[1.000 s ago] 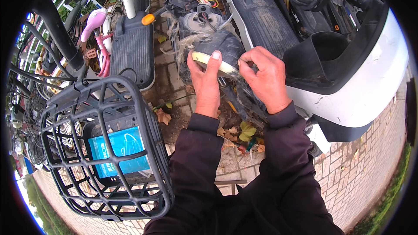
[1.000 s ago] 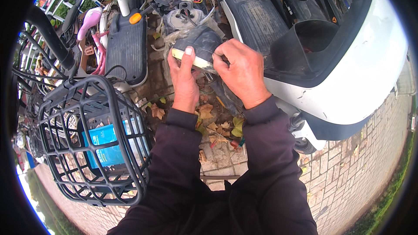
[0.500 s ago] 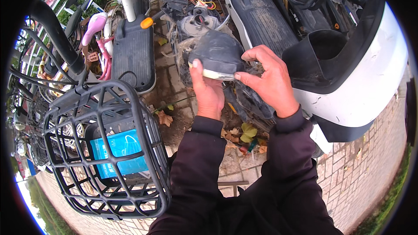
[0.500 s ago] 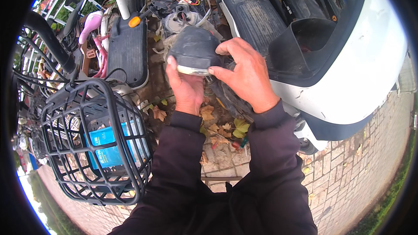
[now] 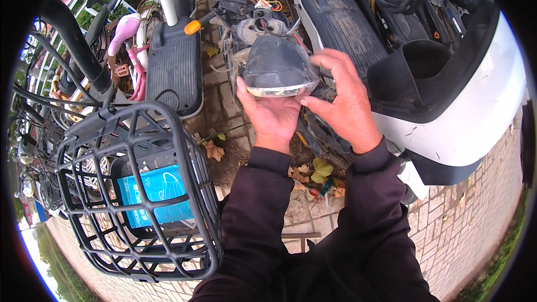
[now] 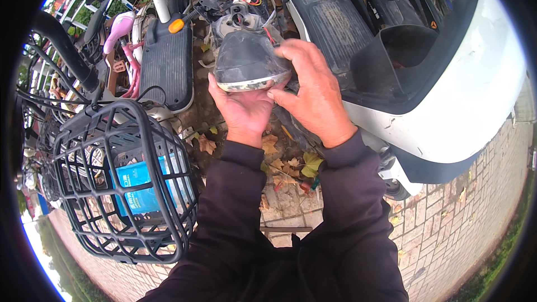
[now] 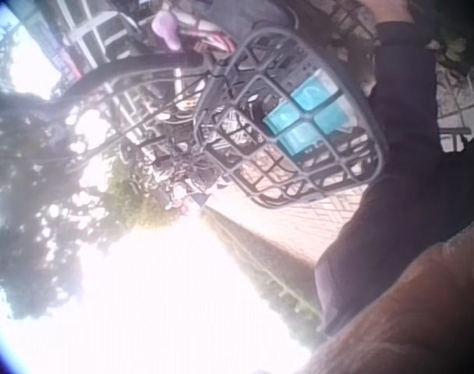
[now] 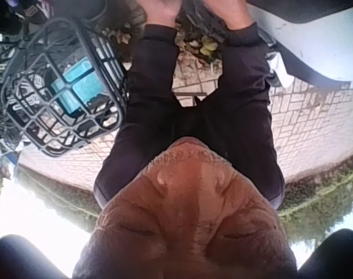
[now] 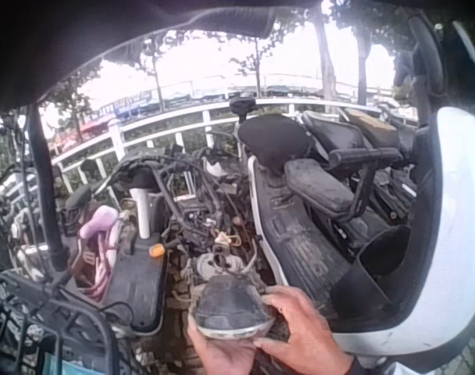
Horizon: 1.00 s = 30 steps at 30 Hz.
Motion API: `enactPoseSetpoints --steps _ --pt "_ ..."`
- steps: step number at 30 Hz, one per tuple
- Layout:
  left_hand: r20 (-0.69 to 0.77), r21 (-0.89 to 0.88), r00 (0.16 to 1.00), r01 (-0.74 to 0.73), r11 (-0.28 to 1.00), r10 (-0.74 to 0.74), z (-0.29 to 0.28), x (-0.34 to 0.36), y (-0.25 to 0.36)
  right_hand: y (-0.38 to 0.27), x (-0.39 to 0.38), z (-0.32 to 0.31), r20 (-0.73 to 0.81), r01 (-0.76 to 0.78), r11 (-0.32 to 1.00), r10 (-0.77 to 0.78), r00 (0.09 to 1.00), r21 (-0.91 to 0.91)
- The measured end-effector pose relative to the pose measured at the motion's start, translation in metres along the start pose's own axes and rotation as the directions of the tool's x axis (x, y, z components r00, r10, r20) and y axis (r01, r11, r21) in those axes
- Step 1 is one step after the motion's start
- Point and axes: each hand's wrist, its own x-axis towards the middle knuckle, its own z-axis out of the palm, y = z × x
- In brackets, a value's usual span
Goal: The person removes a scooter headlight assembly using a screwdriver, then wraps the exposed wiring with electrical tape. The person handles the headlight and wires directly, then secures the connections with tape.
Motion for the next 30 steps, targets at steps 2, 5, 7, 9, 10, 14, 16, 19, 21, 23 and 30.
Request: enactPoseSetpoints --steps 2,5,7,9,10,14,16,19,21,23,30 --pt "0.03 -0.025 0.999 0.045 0.999 -0.044 0.002 0.0 0.004 -0.002 -0.002 0.005 -0.014 -0.021 0.999 0.021 1.0 0.03" --pt "0.052 -0.006 0.993 0.11 0.994 -0.109 0.002 -0.001 0.014 0.0 -0.002 0.008 0.038 -0.071 0.997 0.07 0.997 0.017" --pt "-0.014 0.057 0.987 0.16 0.985 -0.159 -0.001 -0.004 0.023 0.004 -0.001 0.009 0.057 -0.081 0.997 0.081 0.995 -0.014" --pt "-0.045 0.214 0.998 0.062 0.975 -0.054 -0.003 -0.008 0.028 0.007 0.001 0.01 0.097 -0.123 0.992 0.12 0.988 0.027" --pt "-0.087 0.288 0.996 0.019 0.958 0.006 -0.003 -0.01 0.031 0.008 0.004 0.01 0.128 -0.164 0.983 0.153 0.98 0.082" --pt "-0.066 0.495 0.983 -0.116 0.861 0.17 -0.001 -0.025 0.039 0.006 0.011 0.018 0.266 -0.372 0.699 0.261 0.928 0.611" --pt "-0.015 0.563 0.969 -0.197 0.803 0.247 0.001 -0.032 0.038 0.003 0.014 0.023 0.248 -0.38 0.657 0.289 0.925 0.652" --pt "0.034 0.562 0.954 -0.266 0.783 0.299 0.003 -0.033 0.035 0.0 0.014 0.026 0.362 -0.583 0.485 0.476 0.801 0.652" --pt "0.062 0.524 0.948 -0.297 0.798 0.313 0.003 -0.028 0.033 -0.002 0.011 0.027 0.388 -0.61 0.404 0.507 0.77 0.682" --pt "0.037 0.521 0.954 -0.273 0.809 0.298 0.004 -0.021 0.03 -0.002 0.008 0.03 0.391 -0.618 0.346 0.537 0.748 0.706" --pt "-0.019 0.496 0.954 -0.252 0.831 0.3 0.009 -0.013 0.028 0.0 0.004 0.04 0.396 -0.599 0.237 0.561 0.727 0.765"
